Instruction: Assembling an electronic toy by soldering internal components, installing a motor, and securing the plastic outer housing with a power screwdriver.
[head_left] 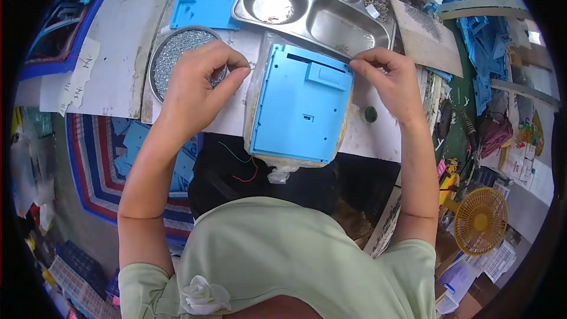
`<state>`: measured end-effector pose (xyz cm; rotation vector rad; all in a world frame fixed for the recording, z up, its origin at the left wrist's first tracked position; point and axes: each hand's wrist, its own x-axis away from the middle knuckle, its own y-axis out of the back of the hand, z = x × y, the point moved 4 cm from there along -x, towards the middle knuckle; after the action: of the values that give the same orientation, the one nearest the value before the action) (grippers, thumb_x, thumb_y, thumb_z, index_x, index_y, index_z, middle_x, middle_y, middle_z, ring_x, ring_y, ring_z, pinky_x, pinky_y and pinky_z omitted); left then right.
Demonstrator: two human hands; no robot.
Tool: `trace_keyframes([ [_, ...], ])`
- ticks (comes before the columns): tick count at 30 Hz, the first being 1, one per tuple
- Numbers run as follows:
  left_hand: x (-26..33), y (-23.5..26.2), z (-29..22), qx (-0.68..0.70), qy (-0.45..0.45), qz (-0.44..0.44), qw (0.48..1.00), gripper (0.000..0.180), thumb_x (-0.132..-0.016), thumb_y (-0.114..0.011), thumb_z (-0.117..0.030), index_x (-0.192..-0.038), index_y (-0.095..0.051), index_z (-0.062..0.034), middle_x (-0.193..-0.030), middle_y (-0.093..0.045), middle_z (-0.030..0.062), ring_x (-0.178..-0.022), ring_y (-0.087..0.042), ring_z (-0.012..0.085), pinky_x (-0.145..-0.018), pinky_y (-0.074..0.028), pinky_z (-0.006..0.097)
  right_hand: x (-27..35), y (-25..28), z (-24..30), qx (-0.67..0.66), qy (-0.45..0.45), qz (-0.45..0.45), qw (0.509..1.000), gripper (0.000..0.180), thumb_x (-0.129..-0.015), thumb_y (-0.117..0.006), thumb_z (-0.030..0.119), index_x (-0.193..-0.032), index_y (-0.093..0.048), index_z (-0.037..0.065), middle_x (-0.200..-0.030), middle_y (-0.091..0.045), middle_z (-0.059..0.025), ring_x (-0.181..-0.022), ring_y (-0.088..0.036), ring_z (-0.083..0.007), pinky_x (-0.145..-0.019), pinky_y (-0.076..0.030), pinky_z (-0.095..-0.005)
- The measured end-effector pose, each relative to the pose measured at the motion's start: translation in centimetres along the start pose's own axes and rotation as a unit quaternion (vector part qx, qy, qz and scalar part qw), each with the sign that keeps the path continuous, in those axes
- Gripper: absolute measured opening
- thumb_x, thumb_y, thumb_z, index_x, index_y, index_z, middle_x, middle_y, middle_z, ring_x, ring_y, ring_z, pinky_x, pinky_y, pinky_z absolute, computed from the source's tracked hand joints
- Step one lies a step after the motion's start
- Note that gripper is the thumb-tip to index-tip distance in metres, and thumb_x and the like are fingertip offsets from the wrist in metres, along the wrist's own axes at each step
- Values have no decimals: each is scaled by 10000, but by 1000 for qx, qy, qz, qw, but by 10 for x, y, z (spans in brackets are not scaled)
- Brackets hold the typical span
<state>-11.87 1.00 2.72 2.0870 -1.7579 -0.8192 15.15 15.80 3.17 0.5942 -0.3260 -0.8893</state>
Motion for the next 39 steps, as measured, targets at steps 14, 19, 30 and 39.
trace_keyframes([
  [14,-6,-16,-8,-52,-90,-4,995,66,-841,-738,-48,-899,-709,-35,-848,-672,59,-748,-600,227,-746,-433,333,6,11,0,-5,-12,-7,1000,153,-838,-808,88,-944,-755,-9,-807,-722,-40,-779,-660,-99,-737,-520,-264],
  [19,-18,-24,-9,-149,-179,-8,973,85,-836,-757,-74,-913,-720,-70,-872,-685,42,-823,-635,240,-820,-425,365,55,13,-3,-92,-90,-14,992,125,-837,-799,27,-919,-735,-42,-867,-727,-43,-810,-656,-98,-755,-517,-248],
  [30,-31,-19,-10,-153,-157,69,973,89,-822,-768,-90,-909,-780,-72,-887,-733,45,-783,-680,242,-781,-466,353,87,-13,11,-127,-22,-135,982,105,-789,-820,-30,-865,-749,-34,-789,-692,-42,-725,-600,-111,-679,-466,-257],
  [39,-31,-11,-16,-130,-112,71,983,119,-811,-767,-63,-929,-788,-62,-875,-734,58,-774,-674,227,-772,-485,341,75,-36,8,-39,66,-143,987,143,-745,-858,14,-867,-785,19,-799,-703,-56,-800,-603,-192,-734,-471,-314],
])
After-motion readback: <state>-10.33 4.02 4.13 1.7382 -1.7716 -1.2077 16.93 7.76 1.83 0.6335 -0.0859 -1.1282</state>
